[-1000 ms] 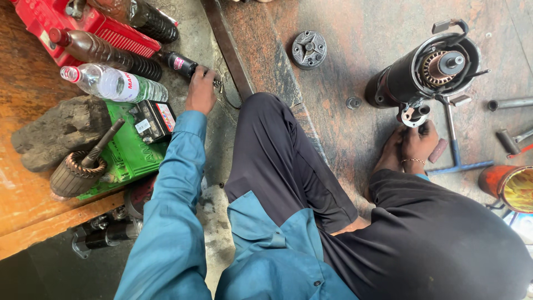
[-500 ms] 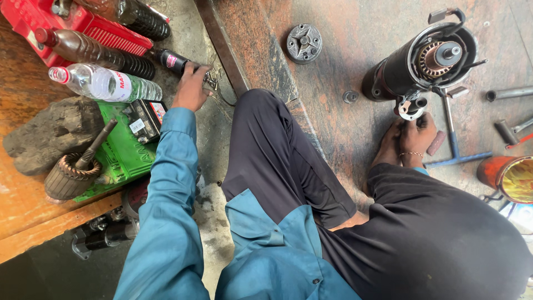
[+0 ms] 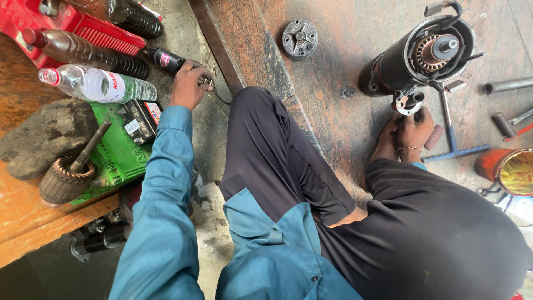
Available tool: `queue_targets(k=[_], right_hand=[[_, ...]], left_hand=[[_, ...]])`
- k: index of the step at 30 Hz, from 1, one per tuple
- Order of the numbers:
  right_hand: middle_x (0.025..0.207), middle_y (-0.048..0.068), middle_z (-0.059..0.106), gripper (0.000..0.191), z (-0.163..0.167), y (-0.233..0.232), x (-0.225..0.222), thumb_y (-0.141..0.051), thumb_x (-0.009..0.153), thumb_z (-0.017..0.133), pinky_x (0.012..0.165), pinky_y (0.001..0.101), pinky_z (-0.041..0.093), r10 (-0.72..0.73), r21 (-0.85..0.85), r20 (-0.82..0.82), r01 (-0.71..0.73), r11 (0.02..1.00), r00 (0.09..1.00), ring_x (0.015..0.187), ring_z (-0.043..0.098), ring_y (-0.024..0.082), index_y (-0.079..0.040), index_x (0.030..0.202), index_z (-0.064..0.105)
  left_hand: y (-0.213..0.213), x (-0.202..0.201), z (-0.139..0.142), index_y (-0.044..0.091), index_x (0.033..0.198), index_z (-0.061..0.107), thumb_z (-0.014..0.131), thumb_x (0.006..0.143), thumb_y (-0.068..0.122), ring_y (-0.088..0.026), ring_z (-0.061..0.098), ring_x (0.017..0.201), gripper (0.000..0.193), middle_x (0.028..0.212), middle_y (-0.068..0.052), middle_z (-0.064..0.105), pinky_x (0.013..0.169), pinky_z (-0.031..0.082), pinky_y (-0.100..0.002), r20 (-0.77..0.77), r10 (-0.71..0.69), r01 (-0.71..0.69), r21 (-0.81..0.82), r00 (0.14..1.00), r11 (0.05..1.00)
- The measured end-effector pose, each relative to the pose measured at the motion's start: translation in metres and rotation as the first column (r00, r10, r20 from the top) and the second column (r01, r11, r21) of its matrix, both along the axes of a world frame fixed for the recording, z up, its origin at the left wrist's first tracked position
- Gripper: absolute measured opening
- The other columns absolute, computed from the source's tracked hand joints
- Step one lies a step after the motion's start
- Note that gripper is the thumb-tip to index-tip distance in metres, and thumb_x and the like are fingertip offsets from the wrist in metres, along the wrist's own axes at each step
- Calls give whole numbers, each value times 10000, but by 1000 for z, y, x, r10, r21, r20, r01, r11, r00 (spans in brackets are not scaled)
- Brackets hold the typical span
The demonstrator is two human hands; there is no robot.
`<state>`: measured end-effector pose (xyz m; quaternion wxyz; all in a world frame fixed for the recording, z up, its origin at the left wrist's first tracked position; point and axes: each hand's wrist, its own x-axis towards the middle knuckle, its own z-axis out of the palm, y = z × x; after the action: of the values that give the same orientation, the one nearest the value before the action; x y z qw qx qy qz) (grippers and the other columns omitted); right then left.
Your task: The person sits on the floor of a repair workshop disassembling and reassembling an automotive starter motor. They separate the housing from the armature, use a screwdriver and hammer on the assembly, handle small screws and brackets, and fit a metal end plate back onto the unit by hand.
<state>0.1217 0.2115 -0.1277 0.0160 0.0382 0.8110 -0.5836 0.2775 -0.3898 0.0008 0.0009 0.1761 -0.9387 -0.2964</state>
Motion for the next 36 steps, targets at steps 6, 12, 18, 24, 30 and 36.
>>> queue_targets(k=[6,12,18,24,30,36], right_hand=[[797,33,655,242,-8,4,-1,-160,1070,697,595,238,447,17,9,-40,-16,1000,999,686,581,61,16,927,610],[803,45,648,269,-20,14,-6,-163,1082,692,644,262,450,44,151,-88,-31,988,995,727,569,83,37,920,611],[830,30,662,223,-15,13,-6,-148,1089,669,643,252,461,11,4,-21,-11,1000,1000,732,583,76,35,968,630],[850,45,689,174,-14,15,-9,-125,1070,656,653,253,481,9,31,-22,-8,999,1000,745,608,80,28,988,643],[847,54,697,156,-18,19,-12,-115,1045,662,659,252,499,5,26,-20,-5,1000,1000,745,629,88,28,984,651],[891,75,708,149,-14,24,-12,-108,1058,653,731,274,528,19,36,-59,-17,999,998,812,651,103,35,1017,654]], left_hand=[[-4,-8,11,79,1007,775,832,741,-61,-232,693,863,306,1067,-100,683,799,598,-337,-33,-93,94,6,995,996],[-9,-18,9,69,973,770,791,779,-27,-317,703,875,217,968,-150,709,821,572,-396,-3,-236,233,-138,972,963],[4,-41,26,74,961,779,812,774,23,-286,726,911,196,988,-135,753,845,587,-387,-18,-269,266,-89,963,960],[68,-97,51,90,1035,771,810,874,87,-157,743,922,165,1029,-71,782,827,616,-342,26,-268,245,330,963,912],[222,-180,-19,103,943,782,816,829,83,-185,763,925,121,990,-83,787,860,612,-355,-12,-599,570,323,801,756],[298,-201,-76,57,1087,753,910,647,89,-439,645,1035,468,1117,-255,671,843,546,-456,115,-296,287,89,948,954]])
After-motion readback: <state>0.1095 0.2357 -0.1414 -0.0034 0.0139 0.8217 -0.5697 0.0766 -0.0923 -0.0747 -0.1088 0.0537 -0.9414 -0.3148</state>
